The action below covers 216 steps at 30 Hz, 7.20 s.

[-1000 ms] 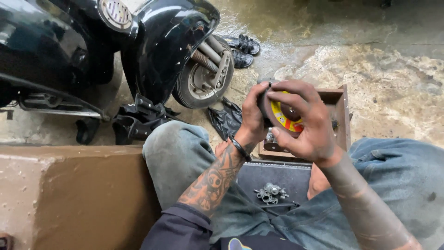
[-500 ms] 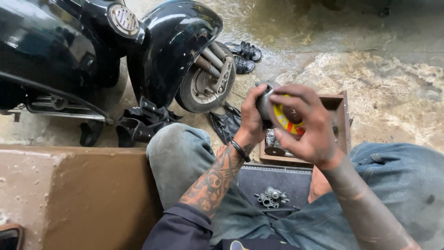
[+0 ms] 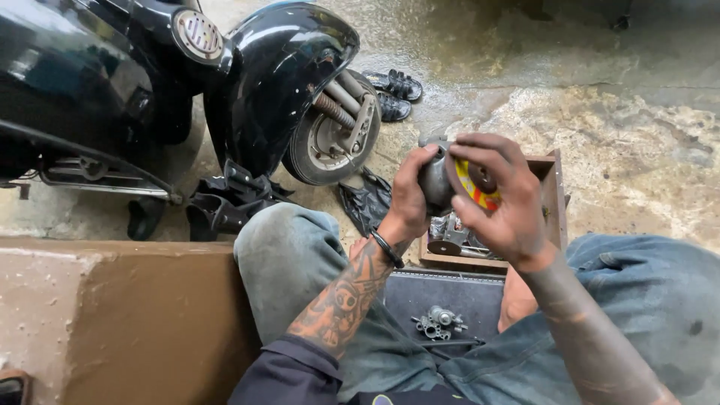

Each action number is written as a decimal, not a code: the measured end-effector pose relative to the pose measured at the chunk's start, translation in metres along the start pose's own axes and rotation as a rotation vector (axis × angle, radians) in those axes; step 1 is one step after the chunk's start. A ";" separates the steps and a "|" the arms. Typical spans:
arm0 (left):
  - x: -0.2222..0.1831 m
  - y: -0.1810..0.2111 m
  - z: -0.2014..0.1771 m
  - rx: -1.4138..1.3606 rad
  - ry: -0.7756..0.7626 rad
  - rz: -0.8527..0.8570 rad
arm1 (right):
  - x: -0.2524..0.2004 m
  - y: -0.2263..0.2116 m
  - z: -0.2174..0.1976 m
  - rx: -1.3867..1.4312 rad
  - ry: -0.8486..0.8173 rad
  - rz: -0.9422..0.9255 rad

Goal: The person is manually sanding a metal motorcycle engine component using sandpaper to clean or smooth its surface.

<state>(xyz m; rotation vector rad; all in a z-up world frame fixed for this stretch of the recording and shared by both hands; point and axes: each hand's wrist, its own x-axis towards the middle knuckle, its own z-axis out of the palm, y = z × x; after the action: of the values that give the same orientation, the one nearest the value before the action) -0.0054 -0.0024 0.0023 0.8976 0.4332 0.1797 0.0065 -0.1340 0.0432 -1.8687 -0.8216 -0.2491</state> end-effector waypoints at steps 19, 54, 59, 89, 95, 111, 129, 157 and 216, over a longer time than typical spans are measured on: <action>0.026 -0.007 -0.013 -0.131 -0.103 -0.116 | 0.000 0.009 0.004 0.019 -0.046 -0.096; 0.038 -0.026 -0.026 -0.149 -0.081 -0.170 | -0.001 -0.006 0.005 -0.058 -0.022 -0.129; 0.013 0.002 -0.004 -0.156 -0.111 -0.136 | 0.001 0.012 0.002 -0.066 -0.016 -0.123; 0.015 0.000 -0.010 -0.212 -0.159 -0.181 | 0.001 0.012 0.002 -0.084 -0.021 -0.079; 0.018 0.002 -0.008 -0.147 -0.119 -0.159 | 0.001 -0.004 -0.001 -0.007 -0.023 -0.092; 0.015 0.000 -0.010 -0.198 -0.157 -0.177 | -0.001 -0.011 0.004 -0.006 -0.050 -0.103; 0.037 -0.030 -0.038 -0.150 0.054 -0.148 | 0.001 0.021 0.013 -0.098 0.058 -0.112; 0.008 0.008 -0.041 -0.012 -0.188 -0.049 | -0.015 -0.009 0.018 -0.071 0.011 -0.127; -0.085 -0.047 -0.058 0.050 -0.041 -0.380 | -0.113 -0.053 0.014 -0.093 0.122 -0.010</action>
<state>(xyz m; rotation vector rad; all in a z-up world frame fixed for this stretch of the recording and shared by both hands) -0.1086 -0.0172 -0.0417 0.8501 0.5634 -0.1973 -0.1143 -0.1575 0.0179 -1.9155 -0.7469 -0.4093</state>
